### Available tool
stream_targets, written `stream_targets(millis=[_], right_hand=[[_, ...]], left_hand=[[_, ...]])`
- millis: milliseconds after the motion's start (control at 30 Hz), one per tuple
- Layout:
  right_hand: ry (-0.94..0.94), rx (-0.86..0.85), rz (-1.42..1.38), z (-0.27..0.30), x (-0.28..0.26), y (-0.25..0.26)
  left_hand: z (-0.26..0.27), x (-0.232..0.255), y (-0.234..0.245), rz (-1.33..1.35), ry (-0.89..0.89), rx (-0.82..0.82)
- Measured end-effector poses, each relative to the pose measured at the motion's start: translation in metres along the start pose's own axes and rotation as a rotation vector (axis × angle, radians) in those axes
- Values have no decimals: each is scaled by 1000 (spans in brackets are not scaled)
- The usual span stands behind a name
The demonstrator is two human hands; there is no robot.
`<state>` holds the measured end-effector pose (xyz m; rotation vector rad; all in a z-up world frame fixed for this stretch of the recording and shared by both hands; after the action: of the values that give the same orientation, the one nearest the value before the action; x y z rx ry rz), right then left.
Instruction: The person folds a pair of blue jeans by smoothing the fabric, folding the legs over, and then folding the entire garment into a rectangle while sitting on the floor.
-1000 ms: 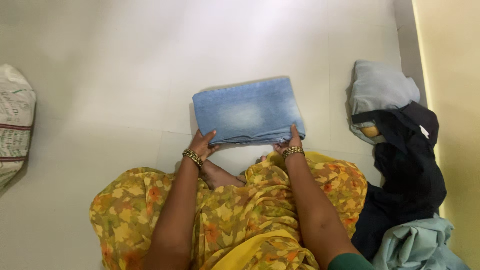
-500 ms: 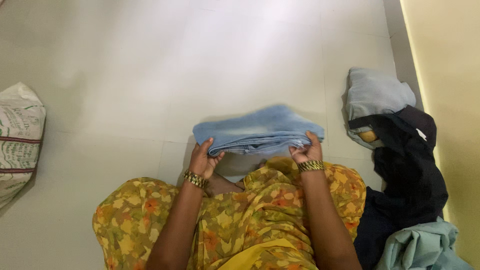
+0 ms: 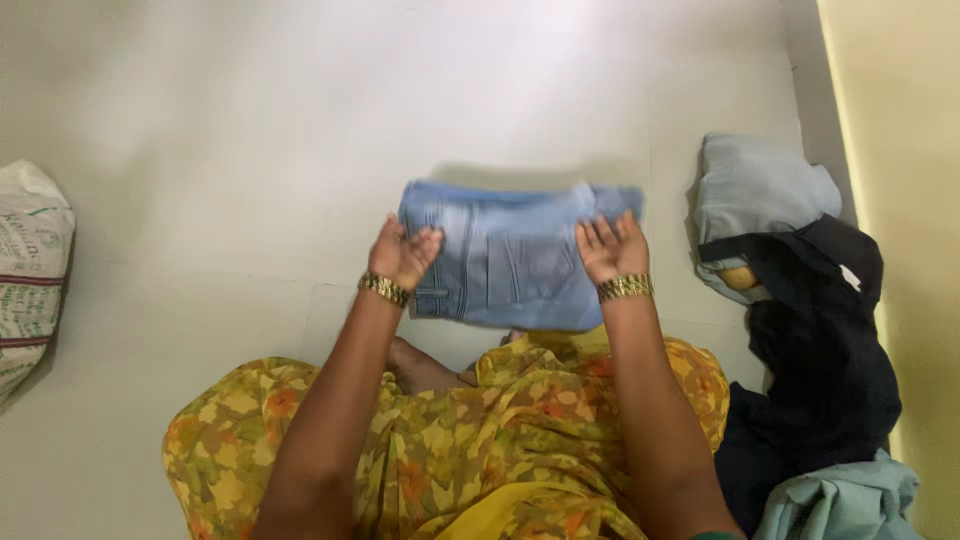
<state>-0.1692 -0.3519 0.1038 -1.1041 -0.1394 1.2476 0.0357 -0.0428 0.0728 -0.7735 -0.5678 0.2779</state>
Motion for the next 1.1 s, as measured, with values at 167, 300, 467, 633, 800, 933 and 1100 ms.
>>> stream_targets(millis=[167, 300, 467, 633, 800, 933, 1100], right_hand=[[54, -160, 371, -39, -1, 5], [169, -221, 1185, -50, 5, 67], [585, -285, 2012, -45, 17, 72], [628, -569, 2277, -24, 79, 12], [702, -947, 2178, -2, 131, -29], [748, -1084, 2060, -1, 170, -60], [668, -924, 2223, -14, 213, -75]], left_hand=[[-21, 10, 22, -280, -109, -49], [-24, -6, 53, -782, -109, 49], [-48, -17, 84, -1329, -449, 201], [-80, -16, 96, -1566, -671, 155], [-80, -22, 100, -1595, -591, 79], [-58, -21, 87, -1608, -671, 1], [-44, -18, 72, -1570, -495, 31]])
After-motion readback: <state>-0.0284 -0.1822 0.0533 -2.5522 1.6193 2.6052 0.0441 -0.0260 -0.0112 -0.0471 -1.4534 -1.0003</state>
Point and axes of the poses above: each hand's wrist, its own z-axis away from the middle knuckle, its own y-axis out of the back of the hand, x = y × z, the point moved 4 cm from there along -z, towards the middle knuckle, and after that the axes turned 14 degrees about -x, right-handed, at the moved point
